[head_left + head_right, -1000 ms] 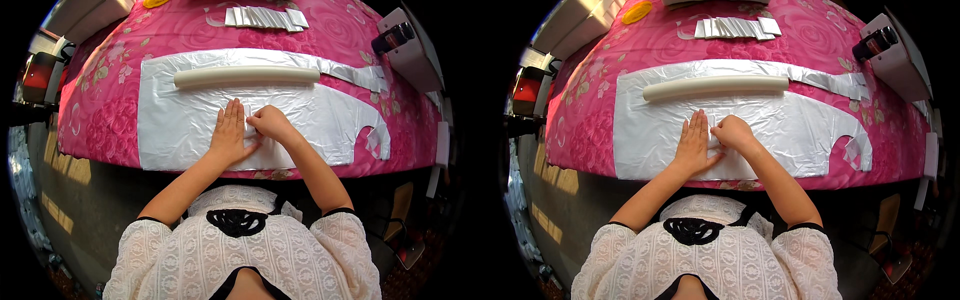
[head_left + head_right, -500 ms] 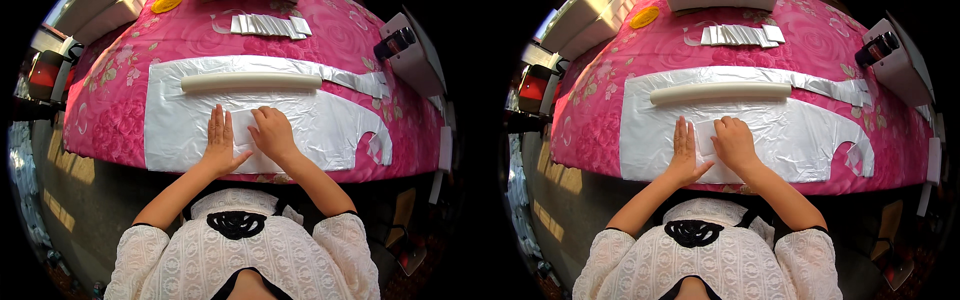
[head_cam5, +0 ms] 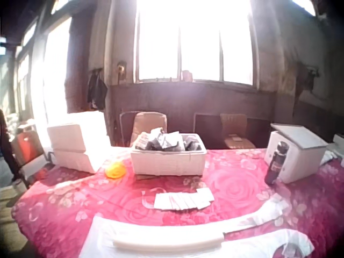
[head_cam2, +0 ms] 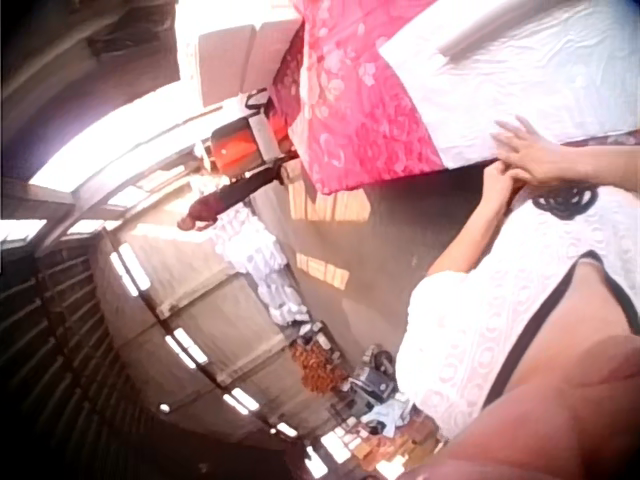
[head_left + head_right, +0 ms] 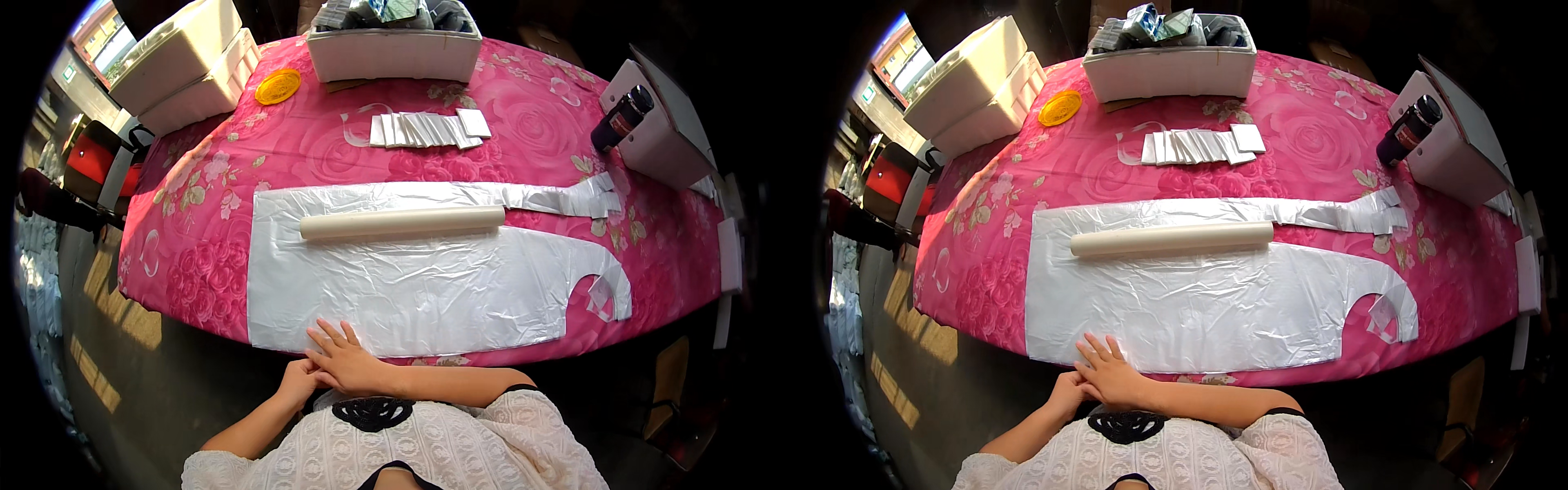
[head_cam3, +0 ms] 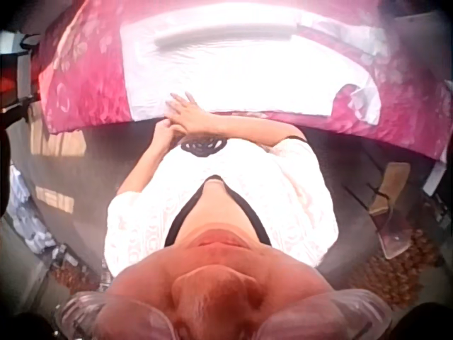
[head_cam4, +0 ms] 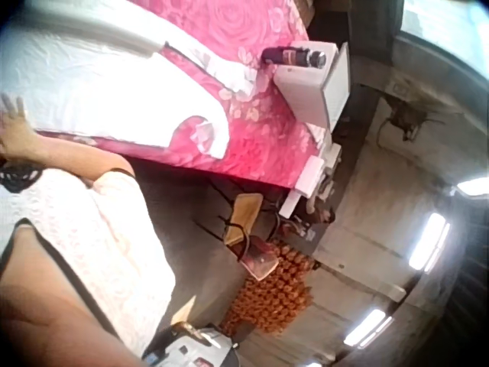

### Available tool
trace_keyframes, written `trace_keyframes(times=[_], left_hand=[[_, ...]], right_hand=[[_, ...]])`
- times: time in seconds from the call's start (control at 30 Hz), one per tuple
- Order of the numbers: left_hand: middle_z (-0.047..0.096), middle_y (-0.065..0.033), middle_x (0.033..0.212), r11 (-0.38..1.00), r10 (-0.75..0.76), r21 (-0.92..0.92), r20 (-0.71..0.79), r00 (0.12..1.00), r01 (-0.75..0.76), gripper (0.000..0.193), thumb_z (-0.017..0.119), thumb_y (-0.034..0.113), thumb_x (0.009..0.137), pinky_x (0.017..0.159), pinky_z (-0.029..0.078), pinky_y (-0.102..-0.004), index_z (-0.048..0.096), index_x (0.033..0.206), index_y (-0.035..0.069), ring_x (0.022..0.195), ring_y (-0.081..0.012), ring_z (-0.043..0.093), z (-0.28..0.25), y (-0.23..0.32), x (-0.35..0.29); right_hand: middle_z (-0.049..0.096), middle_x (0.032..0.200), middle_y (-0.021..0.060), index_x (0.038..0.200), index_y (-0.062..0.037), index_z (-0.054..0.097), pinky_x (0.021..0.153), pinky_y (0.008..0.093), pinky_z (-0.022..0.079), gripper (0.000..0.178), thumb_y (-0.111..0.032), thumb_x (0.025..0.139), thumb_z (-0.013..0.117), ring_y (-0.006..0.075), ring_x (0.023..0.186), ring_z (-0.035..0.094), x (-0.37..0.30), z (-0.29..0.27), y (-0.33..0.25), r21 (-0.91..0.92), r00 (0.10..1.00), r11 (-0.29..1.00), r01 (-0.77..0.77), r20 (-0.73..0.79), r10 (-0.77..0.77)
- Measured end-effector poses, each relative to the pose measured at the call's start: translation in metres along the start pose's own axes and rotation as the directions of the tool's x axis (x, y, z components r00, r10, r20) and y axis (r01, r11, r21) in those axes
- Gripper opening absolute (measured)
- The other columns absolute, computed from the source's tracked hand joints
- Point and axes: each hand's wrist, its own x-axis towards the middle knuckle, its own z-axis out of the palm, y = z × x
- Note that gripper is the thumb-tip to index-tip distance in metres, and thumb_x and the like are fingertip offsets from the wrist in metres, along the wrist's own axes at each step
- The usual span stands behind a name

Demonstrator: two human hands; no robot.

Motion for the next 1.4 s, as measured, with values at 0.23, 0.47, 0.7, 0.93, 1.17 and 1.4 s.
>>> trace_keyframes(times=[0.23,0.47,0.7,0.93,1.17,1.4], left_hand=[[0.063,-0.0124,0.103,0.442,0.67,0.66,0.208,0.713,-0.607,0.035,0.068,0.01,0.072,0.071,0.05,-0.0301,0.061,0.106,0.005,0.085,-0.0235,0.062,0.032,0.096,0.014],[0.059,-0.0133,0.113,0.501,0.685,0.512,0.258,0.682,-0.697,0.039,0.067,0.007,0.072,0.08,0.049,-0.0319,0.058,0.11,0.004,0.099,-0.0261,0.058,0.064,0.124,0.047],[0.056,-0.0149,0.117,0.243,0.726,0.618,0.396,0.563,-0.748,0.043,0.066,0.005,0.07,0.088,0.045,-0.0352,0.055,0.112,0.003,0.105,-0.0298,0.055,0.067,0.126,0.051],[0.053,-0.0156,0.121,0.172,0.657,0.588,0.529,0.537,-0.79,0.044,0.066,0.008,0.072,0.091,0.043,-0.0364,0.053,0.114,0.002,0.109,-0.0309,0.053,0.07,0.115,0.059],[0.007,-0.0297,0.143,0.041,0.681,0.621,0.556,0.477,-0.782,0.083,0.068,0.023,0.075,0.105,0.023,-0.0463,0.019,0.14,0.004,0.131,-0.0451,0.018,0.124,0.091,0.082],[-0.008,-0.0311,0.143,-0.169,0.556,0.557,0.735,0.388,-0.813,0.09,0.068,0.037,0.074,0.106,0.015,-0.051,0.017,0.143,0.012,0.133,-0.0483,0.0,0.177,0.086,0.09]], right_hand=[[0.059,0.096,0.004,0.08,-0.0096,0.061,0.103,0.0513,0.023,0.009,-0.013,0.073,0.067,0.024,0.105,0.049,-0.006,-0.134,0.08,-0.077,0.993,0.997,0.005,-0.12,-0.014],[0.065,0.077,0.0067,0.092,0.0023,0.063,0.063,0.0266,0.046,0.021,-0.015,0.08,0.062,0.013,0.068,0.059,0.019,-0.312,0.309,0.456,0.369,0.805,-0.379,-0.723,0.583],[0.059,0.105,0.0141,0.1,-0.0059,0.064,0.091,0.0415,0.038,0.032,-0.025,0.074,0.066,0.0304,0.102,0.051,0.033,-0.296,0.313,-0.103,0.298,0.481,-0.87,-0.888,0.35],[0.054,0.115,0.0142,0.121,-0.0084,0.052,0.091,0.0382,0.04,0.053,-0.033,0.077,0.067,0.0301,0.107,0.049,-0.036,-0.228,0.179,-0.14,0.89,0.909,-0.392,-0.307,0.337],[0.054,0.107,0.0176,0.12,0.0009,0.05,0.087,0.0413,0.039,0.05,-0.024,0.078,0.064,0.033,0.1,0.049,-0.118,-0.131,0.074,-0.022,0.759,0.813,-0.582,-0.372,0.534],[0.036,0.139,0.0132,0.129,-0.0069,0.044,0.107,0.0409,0.022,0.048,-0.026,0.086,0.05,0.0289,0.13,0.029,-0.19,-0.142,0.114,-0.388,0.857,0.782,-0.487,-0.383,0.344]])
